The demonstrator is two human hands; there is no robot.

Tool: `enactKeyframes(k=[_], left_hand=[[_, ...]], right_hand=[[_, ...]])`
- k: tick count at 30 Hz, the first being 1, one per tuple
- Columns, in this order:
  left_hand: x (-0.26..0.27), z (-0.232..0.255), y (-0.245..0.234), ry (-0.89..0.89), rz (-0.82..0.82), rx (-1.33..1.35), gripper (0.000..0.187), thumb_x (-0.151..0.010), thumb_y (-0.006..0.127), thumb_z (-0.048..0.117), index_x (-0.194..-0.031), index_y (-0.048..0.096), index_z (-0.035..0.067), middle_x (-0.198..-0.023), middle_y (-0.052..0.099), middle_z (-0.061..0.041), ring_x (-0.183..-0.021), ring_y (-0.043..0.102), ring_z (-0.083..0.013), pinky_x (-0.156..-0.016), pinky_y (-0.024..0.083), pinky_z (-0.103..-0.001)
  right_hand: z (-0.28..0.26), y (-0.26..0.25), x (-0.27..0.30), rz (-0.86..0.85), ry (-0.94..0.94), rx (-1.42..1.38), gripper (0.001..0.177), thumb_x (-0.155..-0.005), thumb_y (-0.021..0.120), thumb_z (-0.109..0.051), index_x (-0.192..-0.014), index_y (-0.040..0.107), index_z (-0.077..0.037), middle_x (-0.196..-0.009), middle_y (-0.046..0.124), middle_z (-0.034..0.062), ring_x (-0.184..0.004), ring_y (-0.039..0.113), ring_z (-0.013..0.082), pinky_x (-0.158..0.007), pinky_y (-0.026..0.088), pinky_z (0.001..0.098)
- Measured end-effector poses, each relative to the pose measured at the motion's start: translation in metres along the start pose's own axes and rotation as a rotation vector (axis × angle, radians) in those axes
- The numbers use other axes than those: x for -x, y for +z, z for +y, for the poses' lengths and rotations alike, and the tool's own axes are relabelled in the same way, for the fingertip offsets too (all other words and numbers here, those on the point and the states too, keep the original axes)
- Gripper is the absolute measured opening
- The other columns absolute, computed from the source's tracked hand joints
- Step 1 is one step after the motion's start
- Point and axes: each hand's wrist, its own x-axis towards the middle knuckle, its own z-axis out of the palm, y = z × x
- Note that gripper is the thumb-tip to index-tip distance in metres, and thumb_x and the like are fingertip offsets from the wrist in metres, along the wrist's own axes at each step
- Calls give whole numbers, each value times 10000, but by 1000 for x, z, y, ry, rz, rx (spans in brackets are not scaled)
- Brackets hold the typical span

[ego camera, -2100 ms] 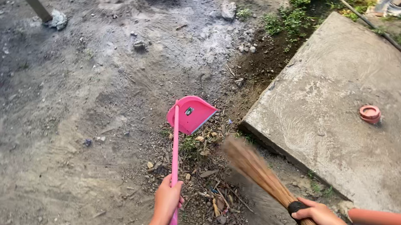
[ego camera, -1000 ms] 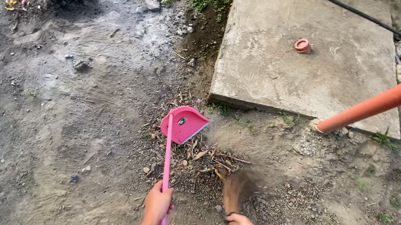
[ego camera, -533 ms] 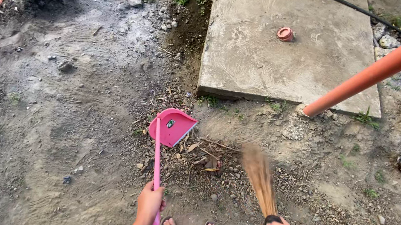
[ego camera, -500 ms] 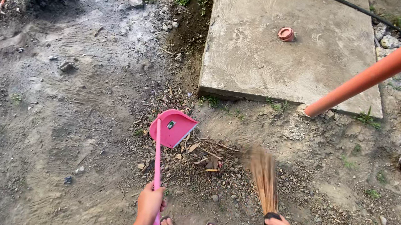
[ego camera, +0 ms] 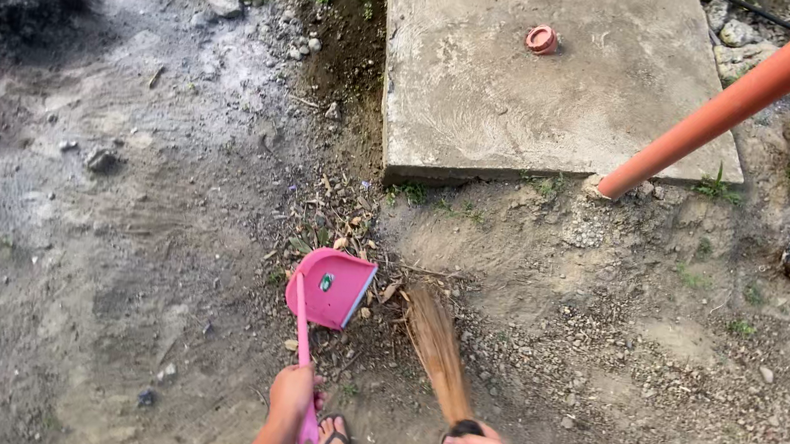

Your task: The person sweeps dirt, dried leaves, and debris from the ground into a pink dustpan using a short handheld broom and then carries the dustpan over to a small pile of debris.

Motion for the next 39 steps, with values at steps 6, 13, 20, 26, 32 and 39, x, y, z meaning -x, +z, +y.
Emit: enactKeyframes(k=[6, 13, 20, 26, 32, 39], left_hand=[[-39, 20, -12, 0, -66, -119, 392, -910, 548, 243, -826, 675, -118, -658, 680, -190, -474, 647, -268, -434, 505, -413], [-1, 85, -16, -23, -207, -85, 382, -884, 792, 337, -927, 621, -2, -646, 572, -48, -484, 586, -209, -444, 454, -366], [-6, 95, -26, 107, -82, -534, 270, -869, 615, 192, -864, 711, -61, -706, 734, -188, -586, 747, -273, -511, 572, -372], [-14, 120, -55, 29, 44, -563, 312, -892, 578, 219, -892, 769, -29, -736, 750, -148, -652, 718, -235, -629, 528, -363], [-25, 123, -60, -70, 23, -194, 302, -896, 555, 141, -1059, 668, -87, -770, 713, -190, -592, 684, -264, -563, 526, -414], [-77, 106, 6, -24, -2, 23, 565, -865, 579, 85, -1357, 326, -31, -933, 648, -184, -672, 658, -269, -583, 540, -450]], right_hand=[[-15, -14, 41, 200, -43, 76, 524, -825, 701, -125, -1305, 494, -93, -796, 656, 205, -590, 669, 345, -497, 593, 472], [-20, 16, -49, 275, -69, -4, 639, -820, 721, -84, -1368, 409, -188, -870, 654, 159, -650, 680, 292, -546, 612, 473], [50, 93, -62, 168, 66, 26, 840, -793, 731, -97, -1488, 357, -382, -820, 624, 133, -601, 632, 283, -518, 549, 442], [13, 62, 50, 259, 100, 169, 1025, -777, 710, -76, -1607, 206, -405, -826, 662, 165, -513, 589, 288, -435, 493, 428], [-10, 34, 41, 429, -33, 243, 814, -800, 714, -62, -1493, 325, -237, -792, 601, 167, -525, 595, 297, -430, 525, 431], [15, 92, -78, 172, 76, 107, 637, -766, 716, -34, -1307, 446, -232, -796, 590, 148, -537, 612, 290, -438, 529, 454]])
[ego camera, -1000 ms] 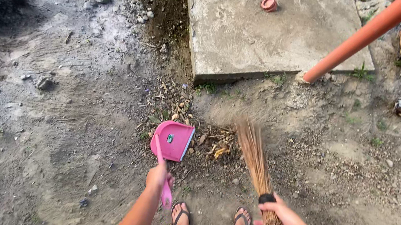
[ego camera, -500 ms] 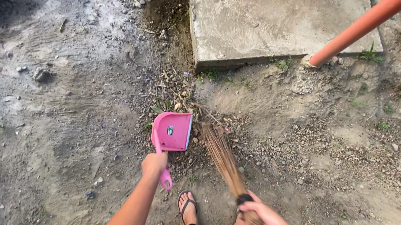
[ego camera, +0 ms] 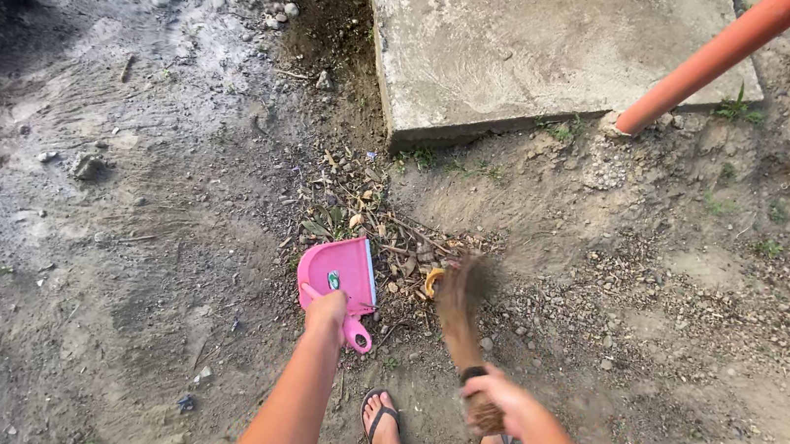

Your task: The person sweeps dirt, dried leaves, and debris from the ground into a pink dustpan using a short handheld broom and then carries the dustpan over to a small pile of debris.

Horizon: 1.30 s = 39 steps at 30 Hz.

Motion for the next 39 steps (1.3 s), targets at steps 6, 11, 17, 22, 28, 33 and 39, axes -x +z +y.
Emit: enactKeyframes(k=[6, 11, 17, 22, 28, 33, 39], left_hand=[[21, 34, 17, -118, -56, 103, 1156, -867, 611, 142, -1569, -296, 285, -1194, 522, -181, -809, 643, -324, -655, 563, -582], [-32, 17, 21, -96, -102, 178, 798, -938, 615, 295, -1535, 183, -10, -1187, 601, -251, -811, 634, -320, -675, 555, -499], [-59, -1, -5, -55, -53, 358, 521, -892, 599, 131, -1349, 460, -77, -1210, 588, -201, -969, 711, -343, -814, 633, -460], [-51, -7, -31, -74, -59, 394, 511, -863, 526, 87, -1350, 512, -64, -1215, 594, -226, -847, 674, -334, -741, 617, -468], [-7, 10, -10, 25, 34, 188, 956, -831, 480, 85, -1642, -25, 129, -1398, 536, -194, -702, 610, -261, -608, 528, -411], [-21, 14, -17, 18, 28, 234, 966, -836, 504, 88, -1639, -33, 120, -1528, 414, -118, -735, 637, -249, -621, 542, -389], [-43, 5, -29, 20, 0, 356, 757, -846, 511, 114, -1553, 268, -4, -1461, 507, -51, -774, 624, -184, -635, 534, -373]], right_hand=[[35, 71, 3, -87, 30, 245, 858, -791, 715, -74, -1523, 326, -294, -846, 618, 128, -508, 636, 302, -445, 570, 487], [36, 71, 41, -66, 56, 188, 1008, -805, 693, -44, -1586, 146, -372, -866, 628, 167, -516, 623, 295, -444, 537, 453], [-9, 12, 137, 48, 67, 264, 1013, -790, 705, -35, -1614, 217, -365, -965, 705, 234, -473, 605, 264, -391, 482, 394], [-77, -28, 137, 70, -176, 394, 1049, -704, 711, 33, -1613, 277, -260, -976, 728, 235, -579, 724, 237, -459, 615, 422], [-109, 14, 6, 202, -128, 332, 772, -759, 711, -76, -1444, 384, -219, -876, 585, 142, -549, 636, 311, -440, 551, 506], [-61, 60, -30, 20, 38, 567, 987, -762, 758, -60, -1561, 261, -356, -975, 653, 170, -592, 665, 298, -529, 594, 527], [-7, 86, 21, -144, 20, 455, 1042, -769, 731, -92, -1617, 194, -371, -1088, 648, 235, -529, 646, 294, -451, 567, 468]])
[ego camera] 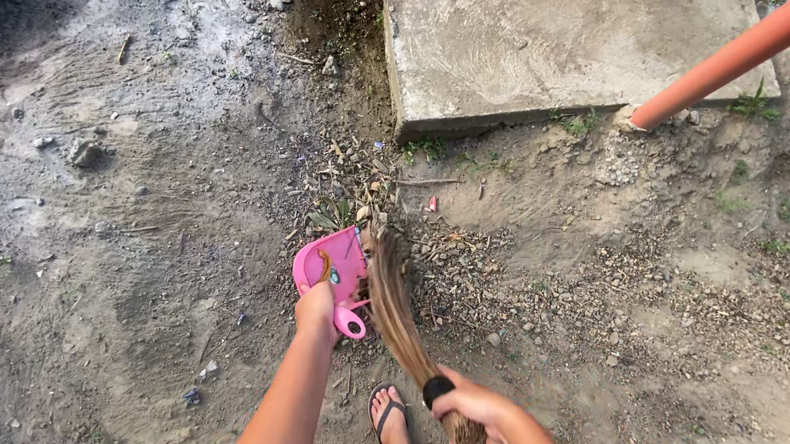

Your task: The person sweeps dirt, dried leaves, and debris from the ground into a pink dustpan using a short handheld broom and then carries the dustpan over to a small pile of debris.

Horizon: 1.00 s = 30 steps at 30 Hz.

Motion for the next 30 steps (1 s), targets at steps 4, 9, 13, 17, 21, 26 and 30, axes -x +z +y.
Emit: enactKeyframes(k=[4, 9, 13, 17, 21, 26, 30], left_hand=[[15, 12, -6, -98, -38, 0, 516, -842, 546, 60, -1329, 482, -99, -1241, 561, -186, -773, 630, -233, -660, 599, -417], [14, 12, -23, -41, 39, -57, 370, -844, 618, 67, -1134, 591, -162, -1057, 675, -110, -791, 677, -163, -690, 559, -319], [9, 19, -42, -54, 10, -311, 333, -820, 582, 79, -1042, 614, -168, -904, 669, -164, -736, 688, -268, -619, 497, -406], [21, 35, -49, 21, 57, -488, 285, -798, 621, 108, -944, 684, -129, -891, 681, -154, -761, 633, -248, -631, 469, -393], [60, 50, -36, 65, 121, -603, 377, -785, 661, 175, -1013, 695, -123, -964, 720, -189, -821, 681, -285, -714, 512, -407], [81, 45, -15, 6, 246, -788, 558, -848, 674, 366, -1151, 680, -103, -1122, 702, -252, -1004, 694, -347, -890, 511, -416], [61, 35, -10, -67, 252, -615, 504, -813, 643, 227, -1173, 667, -125, -1160, 709, -247, -1008, 737, -329, -870, 559, -414]], right_hand=[[12, 11, 35, -42, 41, -47, 1066, -763, 720, -64, -1613, 162, -384, -1133, 666, 229, -529, 636, 305, -445, 565, 449], [35, -27, 73, -34, -7, -89, 1089, -735, 732, 0, -1631, 237, -373, -1193, 619, 192, -544, 632, 284, -462, 557, 421], [48, -59, 86, 16, -167, 31, 1085, -742, 793, 3, -1651, 260, -254, -1189, 655, 209, -638, 734, 232, -510, 608, 358], [33, -69, 106, 256, 56, -115, 1036, -759, 711, -34, -1608, 192, -322, -1035, 684, 233, -506, 623, 304, -407, 518, 440], [30, -41, 62, 338, 53, -258, 798, -789, 694, -115, -1484, 338, -280, -854, 577, 188, -475, 587, 290, -382, 501, 443], [28, 46, -10, 142, 43, -312, 690, -789, 737, -133, -1383, 407, -247, -804, 609, 130, -481, 626, 285, -419, 551, 463], [17, 87, -7, -123, 10, -199, 783, -791, 713, -151, -1475, 393, -357, -825, 619, 114, -494, 624, 254, -427, 545, 435]])
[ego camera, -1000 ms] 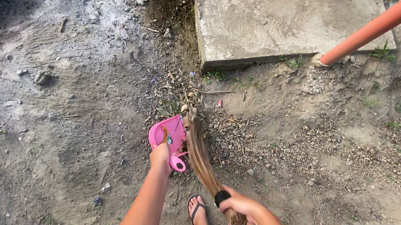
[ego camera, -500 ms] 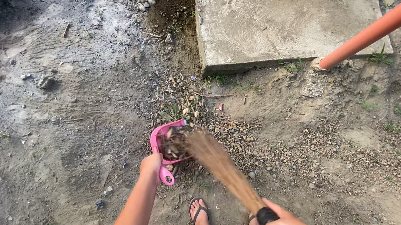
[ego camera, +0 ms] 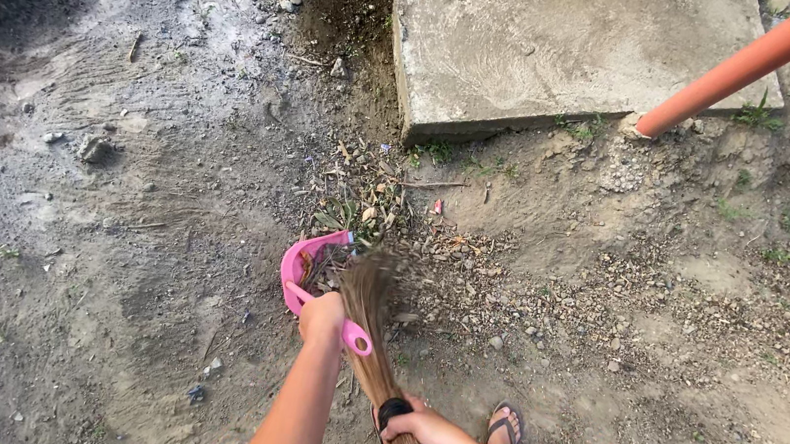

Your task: The person sweeps dirt, dried leaves, and debris from the ground into a pink dustpan using a short handheld broom and then carries the dustpan over to a small pile of debris.

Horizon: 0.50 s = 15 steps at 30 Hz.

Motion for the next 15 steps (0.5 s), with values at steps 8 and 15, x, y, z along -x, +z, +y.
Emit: enactKeyframes(k=[8, 15], left_hand=[[-79, -28, -31, 5, -133, 587, 267, -755, 563, 18, -984, 619, -108, -953, 633, -132, -802, 631, -251, -684, 520, -407], [-91, -46, -36, 1, -105, 727, 202, -721, 516, -25, -882, 624, -83, -852, 587, -108, -702, 570, -237, -587, 450, -406]], right_hand=[[-56, -70, 138, 221, -9, 150, 997, -718, 760, -38, -1583, 356, -325, -1262, 675, 240, -613, 668, 267, -424, 535, 363], [-156, -121, 64, 434, -87, 287, 1025, -757, 692, -68, -1611, 202, -356, -974, 647, 261, -521, 600, 298, -411, 494, 468]])
